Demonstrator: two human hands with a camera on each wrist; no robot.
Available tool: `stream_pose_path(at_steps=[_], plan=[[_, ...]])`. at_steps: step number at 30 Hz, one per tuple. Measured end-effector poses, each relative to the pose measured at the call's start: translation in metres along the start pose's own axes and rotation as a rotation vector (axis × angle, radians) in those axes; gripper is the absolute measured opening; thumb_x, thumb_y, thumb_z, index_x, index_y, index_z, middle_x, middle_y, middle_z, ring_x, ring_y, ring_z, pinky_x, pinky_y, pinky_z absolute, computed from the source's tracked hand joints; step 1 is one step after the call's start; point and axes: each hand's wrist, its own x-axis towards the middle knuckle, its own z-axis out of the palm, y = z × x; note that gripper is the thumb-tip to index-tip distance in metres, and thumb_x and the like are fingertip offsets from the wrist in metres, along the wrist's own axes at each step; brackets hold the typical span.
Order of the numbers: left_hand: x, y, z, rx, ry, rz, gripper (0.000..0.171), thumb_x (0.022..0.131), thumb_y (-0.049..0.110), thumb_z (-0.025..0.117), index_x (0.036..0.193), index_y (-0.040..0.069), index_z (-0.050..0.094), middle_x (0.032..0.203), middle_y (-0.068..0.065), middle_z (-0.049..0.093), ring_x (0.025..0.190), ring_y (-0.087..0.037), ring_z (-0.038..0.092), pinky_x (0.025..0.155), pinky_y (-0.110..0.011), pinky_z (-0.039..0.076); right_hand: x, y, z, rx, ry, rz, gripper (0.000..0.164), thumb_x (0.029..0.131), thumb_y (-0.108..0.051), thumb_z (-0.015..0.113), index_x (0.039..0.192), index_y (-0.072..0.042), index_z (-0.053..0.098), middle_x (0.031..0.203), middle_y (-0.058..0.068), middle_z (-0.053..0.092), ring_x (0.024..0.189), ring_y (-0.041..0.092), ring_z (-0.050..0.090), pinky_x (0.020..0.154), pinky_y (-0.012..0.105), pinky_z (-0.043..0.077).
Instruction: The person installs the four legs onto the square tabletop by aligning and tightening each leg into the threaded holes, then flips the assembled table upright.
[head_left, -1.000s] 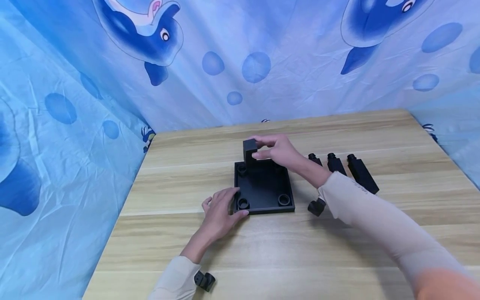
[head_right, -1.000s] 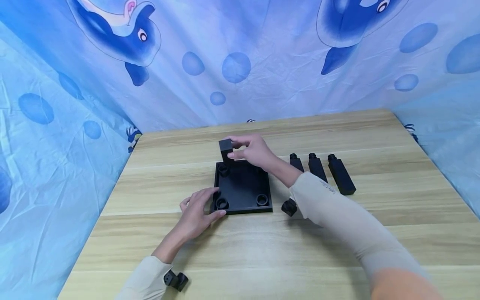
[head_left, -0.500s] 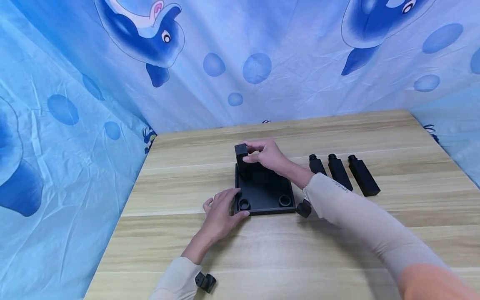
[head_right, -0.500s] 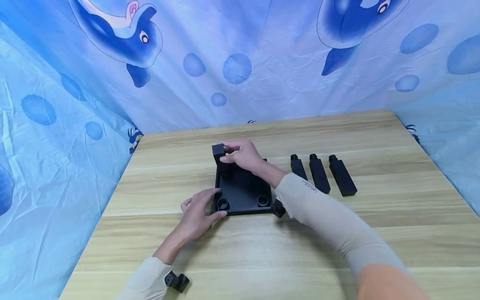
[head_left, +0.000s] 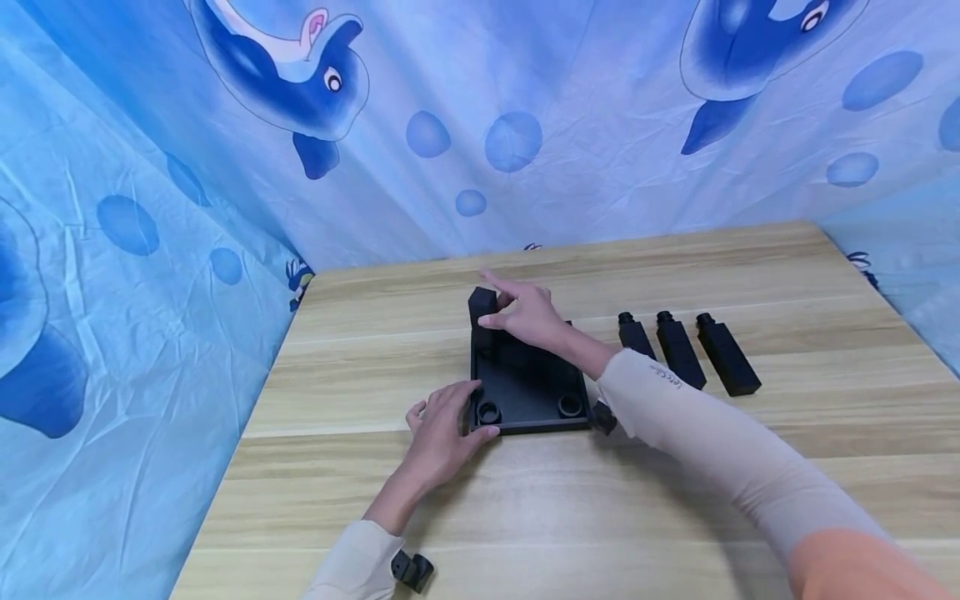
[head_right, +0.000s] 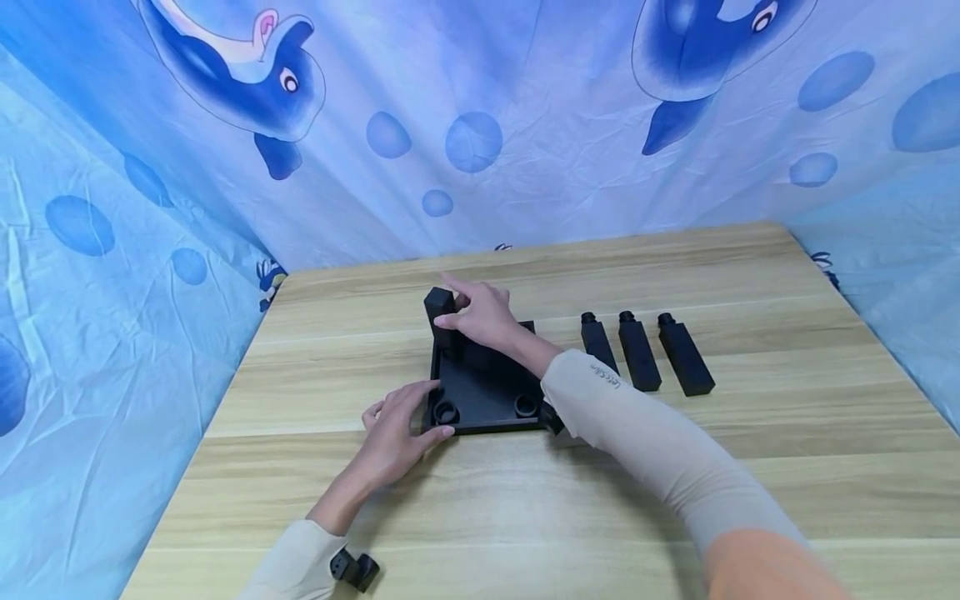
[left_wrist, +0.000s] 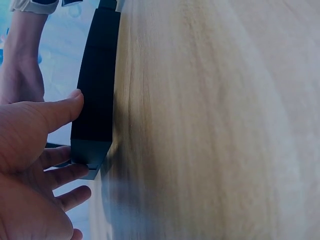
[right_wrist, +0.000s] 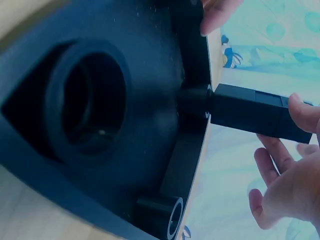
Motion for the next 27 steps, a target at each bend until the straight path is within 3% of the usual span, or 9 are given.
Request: stream_pose_path(at_steps=[2,6,9,15,21,27], plan=[[0.000,0.000,0.000,-0.005,-0.002,-0.001,0.067,0.082,0.039,0.076,0.140,0.019,0.049,0.139,-0.001,0.051,0.132,-0.022,0.039,0.102,-0.055,0.012,0.002,-0.001,-0.001,-0.063,-0.008,-0.042,0.063,0.088,-0.025,0.072,0.145,-0.027,0.045,0.100,0.004,0.068,0.093,0.019,0.058,0.101,0.051,0.020],[-0.001,0.002,-0.001,-0.010,-0.006,0.000,0.067,0.082,0.039,0.076,0.140,0.019,0.049,0.140,-0.001,0.051,0.132,-0.022,0.039,0.102,-0.055,0.011,0.006,-0.002,-0.001,-0.067,-0.017,-0.055,0.050,0.085,-0.023,0.075,0.132,-0.021,0.058,0.115,0.001,0.065,0.100,0.020,0.056,0.100,0.051,0.021],[0.000,0.003,-0.001,-0.010,0.000,0.012,0.067,0.082,0.038,0.076,0.140,0.018,0.049,0.139,-0.002,0.051,0.132,-0.024,0.039,0.101,-0.056,0.012,0.010,-0.002,0.004,-0.100,0.022,-0.061,0.041,0.081,-0.024,0.079,0.118,-0.014,0.062,0.104,0.004,0.065,0.101,0.024,0.055,0.098,0.051,0.021],[0.000,0.003,0.000,-0.008,0.003,0.028,0.066,0.082,0.037,0.076,0.139,0.018,0.049,0.139,-0.003,0.052,0.131,-0.025,0.040,0.100,-0.057,0.013,0.011,0.000,0.017,-0.211,0.083,-0.072,0.039,0.081,-0.031,0.079,0.099,-0.012,0.050,0.086,0.003,0.054,0.085,0.024,0.050,0.090,0.047,0.020],[-0.001,0.003,0.000,-0.003,0.005,0.023,0.066,0.082,0.037,0.076,0.139,0.018,0.049,0.138,-0.002,0.052,0.131,-0.024,0.039,0.101,-0.058,0.013,0.008,-0.001,0.020,-0.240,0.076,-0.064,0.049,0.081,-0.035,0.078,0.116,-0.010,0.053,0.102,0.006,0.061,0.093,0.024,0.053,0.094,0.047,0.022],[-0.001,0.002,0.000,0.001,0.001,0.005,0.066,0.083,0.039,0.075,0.140,0.020,0.049,0.140,-0.001,0.050,0.132,-0.022,0.038,0.102,-0.055,0.012,0.007,-0.001,0.010,-0.197,-0.054,-0.061,0.066,0.084,-0.034,0.076,0.140,-0.017,0.046,0.126,0.004,0.058,0.114,0.024,0.049,0.102,0.051,0.017]])
